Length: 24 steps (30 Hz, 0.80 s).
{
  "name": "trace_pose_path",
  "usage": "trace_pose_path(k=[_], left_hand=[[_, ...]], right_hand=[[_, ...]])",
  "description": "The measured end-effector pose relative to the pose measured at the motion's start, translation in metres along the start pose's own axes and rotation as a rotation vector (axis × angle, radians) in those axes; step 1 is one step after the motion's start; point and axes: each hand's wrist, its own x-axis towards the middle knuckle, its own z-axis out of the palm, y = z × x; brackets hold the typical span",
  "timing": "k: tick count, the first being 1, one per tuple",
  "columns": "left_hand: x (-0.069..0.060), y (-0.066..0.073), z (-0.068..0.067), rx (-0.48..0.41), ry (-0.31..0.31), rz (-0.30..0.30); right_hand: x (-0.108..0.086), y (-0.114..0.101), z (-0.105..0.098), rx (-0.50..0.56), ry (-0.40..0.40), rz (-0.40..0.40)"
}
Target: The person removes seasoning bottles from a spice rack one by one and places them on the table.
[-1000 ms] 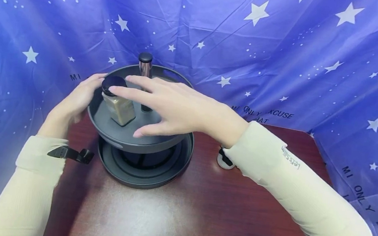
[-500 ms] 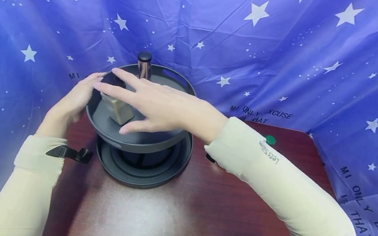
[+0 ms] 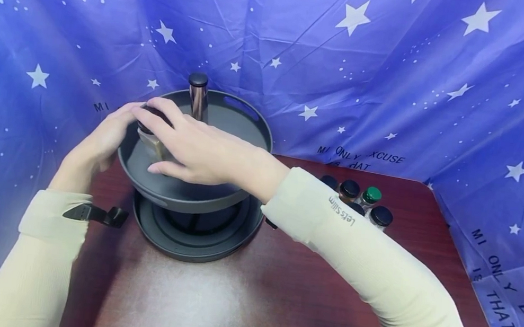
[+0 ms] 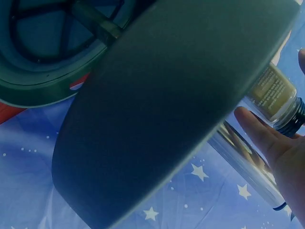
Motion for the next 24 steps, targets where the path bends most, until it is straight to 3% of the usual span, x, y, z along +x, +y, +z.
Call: trace_pose_path(k=[14,24], left_hand=[[0.0014,0.0001,0.0005,-0.006,0.001,0.004],[0.0004,-0.0020,0.0001,-0.007,0.010,0.012]], right_hand=[[0.0067,-0.0003,0.0018,-0.009,0.111,0.018],[0.0088,-0.0021,0.0040,-0.019,0.079,0.013]])
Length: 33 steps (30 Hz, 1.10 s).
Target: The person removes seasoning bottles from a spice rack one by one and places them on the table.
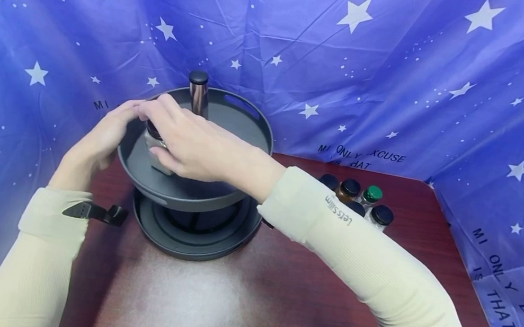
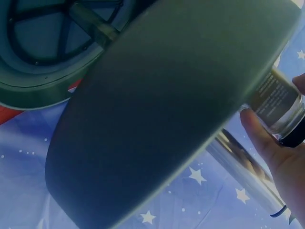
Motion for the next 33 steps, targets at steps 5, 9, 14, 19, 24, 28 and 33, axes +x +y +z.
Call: trace_pose_path(k=[5,9,14,19,24,28,33], left_hand=[[0.000,-0.001,-0.001,-0.036,-0.011,0.011],[-0.001,-0.002,-0.002,-0.073,-0.014,0.013],[-0.002,-0.001,-0.002,-0.105,-0.025,0.012],[-0.002,-0.001,-0.002,-0.122,-0.032,0.015],[-0.003,-0.002,-0.002,-0.140,-0.036,0.010],[-0.002,-0.002,-0.001,-0.147,-0.036,0.007],[-0.001,-0.001,-0.002,-0.141,-0.033,0.009]], right_hand=[[0.000,-0.001,0.002,-0.022,0.029,-0.035],[0.000,-0.003,0.002,-0.020,0.018,-0.020],[-0.003,-0.004,0.002,-0.027,-0.015,0.028],[-0.005,-0.003,0.004,-0.027,-0.015,0.047],[-0.006,-0.001,0.005,0.002,0.002,0.020],[-0.010,0.001,0.006,0.046,0.043,0.001],[-0.014,0.002,0.006,0.066,0.085,-0.023]])
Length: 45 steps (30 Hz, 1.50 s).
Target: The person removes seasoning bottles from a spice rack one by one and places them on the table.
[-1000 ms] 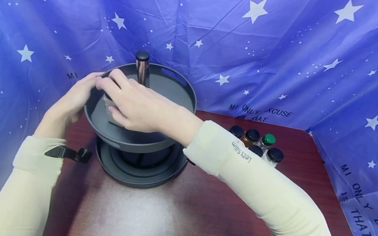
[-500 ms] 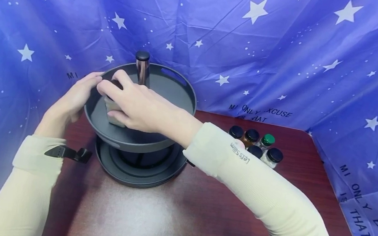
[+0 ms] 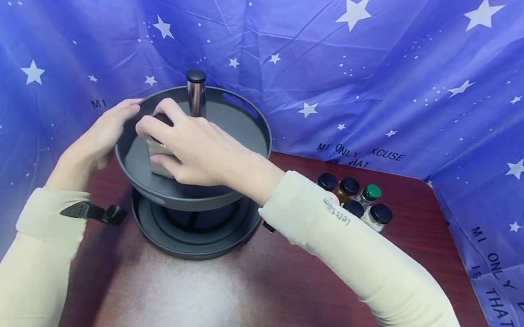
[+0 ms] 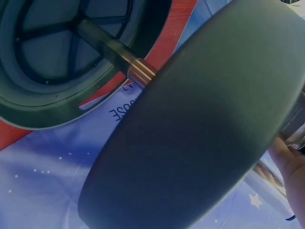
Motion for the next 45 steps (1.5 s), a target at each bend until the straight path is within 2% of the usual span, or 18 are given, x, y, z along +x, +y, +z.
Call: trace_pose_path(k=[8,17,19,24,26,40,45], left_hand=[[0.001,0.001,-0.001,0.033,0.008,0.008],[0.002,0.003,-0.001,0.086,0.008,0.011],[0.003,0.003,-0.001,0.056,-0.003,0.011],[0.002,0.004,0.000,0.079,-0.007,0.000],[0.003,0.004,0.000,0.119,-0.003,-0.004],[0.002,0.002,-0.001,0.105,-0.012,-0.012],[0.001,0.002,-0.001,0.128,-0.007,-0.012]], right_hand=[[-0.004,0.004,-0.003,0.012,0.027,-0.042],[-0.013,0.011,-0.014,0.023,0.051,-0.043],[-0.015,0.012,-0.017,0.030,0.049,-0.044],[-0.020,0.014,-0.022,0.030,0.017,-0.047],[-0.021,0.016,-0.023,0.028,0.021,-0.044],[-0.041,0.028,-0.028,0.042,0.033,0.002],[-0.050,0.034,-0.033,0.040,0.055,0.017]])
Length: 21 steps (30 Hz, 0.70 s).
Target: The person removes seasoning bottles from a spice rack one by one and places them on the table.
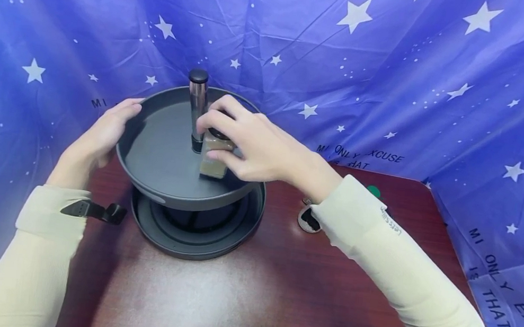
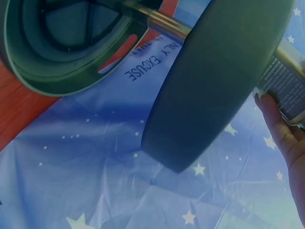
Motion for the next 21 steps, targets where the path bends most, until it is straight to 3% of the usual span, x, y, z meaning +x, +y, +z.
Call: trace_pose_path(k=[9,14,21], left_hand=[[0.002,-0.002,0.000,-0.123,-0.021,-0.008],[0.002,-0.001,0.001,-0.106,-0.016,-0.009],[0.001,-0.001,0.000,-0.034,0.000,-0.008]], right_hand=[[-0.018,0.005,-0.020,-0.016,0.084,0.043],[-0.026,0.007,-0.029,-0.005,0.161,0.024],[-0.035,0.011,-0.038,-0.016,0.187,0.022]])
